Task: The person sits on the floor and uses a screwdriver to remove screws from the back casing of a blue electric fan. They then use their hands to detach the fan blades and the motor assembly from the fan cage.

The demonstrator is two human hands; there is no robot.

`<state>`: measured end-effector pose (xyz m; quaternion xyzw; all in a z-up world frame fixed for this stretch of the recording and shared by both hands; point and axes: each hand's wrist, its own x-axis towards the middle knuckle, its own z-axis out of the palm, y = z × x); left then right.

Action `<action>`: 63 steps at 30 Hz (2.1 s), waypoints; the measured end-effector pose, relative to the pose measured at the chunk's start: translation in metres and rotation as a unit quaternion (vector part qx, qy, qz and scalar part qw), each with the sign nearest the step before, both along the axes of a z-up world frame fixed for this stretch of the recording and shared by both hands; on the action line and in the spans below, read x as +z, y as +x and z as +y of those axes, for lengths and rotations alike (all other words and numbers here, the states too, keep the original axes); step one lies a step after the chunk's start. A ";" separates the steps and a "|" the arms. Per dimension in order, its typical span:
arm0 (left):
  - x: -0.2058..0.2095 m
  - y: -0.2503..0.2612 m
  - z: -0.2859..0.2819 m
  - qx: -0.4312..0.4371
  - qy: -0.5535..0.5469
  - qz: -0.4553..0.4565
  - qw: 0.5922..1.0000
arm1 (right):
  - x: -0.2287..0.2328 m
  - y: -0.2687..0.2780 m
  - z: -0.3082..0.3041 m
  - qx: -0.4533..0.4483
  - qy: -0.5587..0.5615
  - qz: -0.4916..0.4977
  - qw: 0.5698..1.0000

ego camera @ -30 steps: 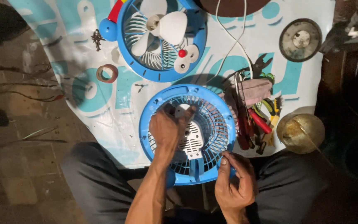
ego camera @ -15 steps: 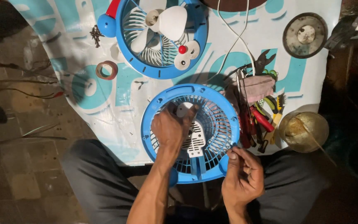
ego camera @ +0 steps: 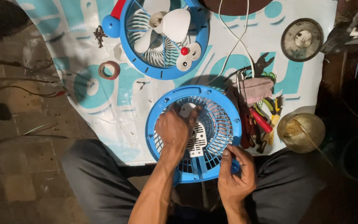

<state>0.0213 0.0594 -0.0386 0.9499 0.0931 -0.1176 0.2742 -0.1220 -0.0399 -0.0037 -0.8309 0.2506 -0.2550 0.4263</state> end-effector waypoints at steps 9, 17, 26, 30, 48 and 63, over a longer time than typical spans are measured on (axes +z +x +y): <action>-0.004 0.000 0.000 0.003 0.011 -0.011 1.000 | 0.002 0.009 0.000 0.014 -0.028 -0.048 0.998; 0.003 0.004 0.007 -0.013 -0.019 -0.022 0.999 | 0.016 0.017 0.005 0.029 -0.053 -0.058 0.997; 0.017 0.016 0.012 0.031 -0.056 0.073 0.995 | 0.014 0.009 0.009 0.037 -0.025 -0.100 0.994; 0.015 0.017 0.010 0.036 -0.038 0.094 0.994 | 0.012 0.007 0.007 0.042 -0.025 -0.078 0.996; 0.037 0.016 -0.001 0.000 -0.018 0.120 0.993 | -0.019 0.048 0.008 0.220 -0.104 -0.015 0.970; 0.047 0.012 0.002 -0.016 -0.016 0.077 0.997 | -0.034 0.058 0.005 0.228 -0.122 -0.021 0.966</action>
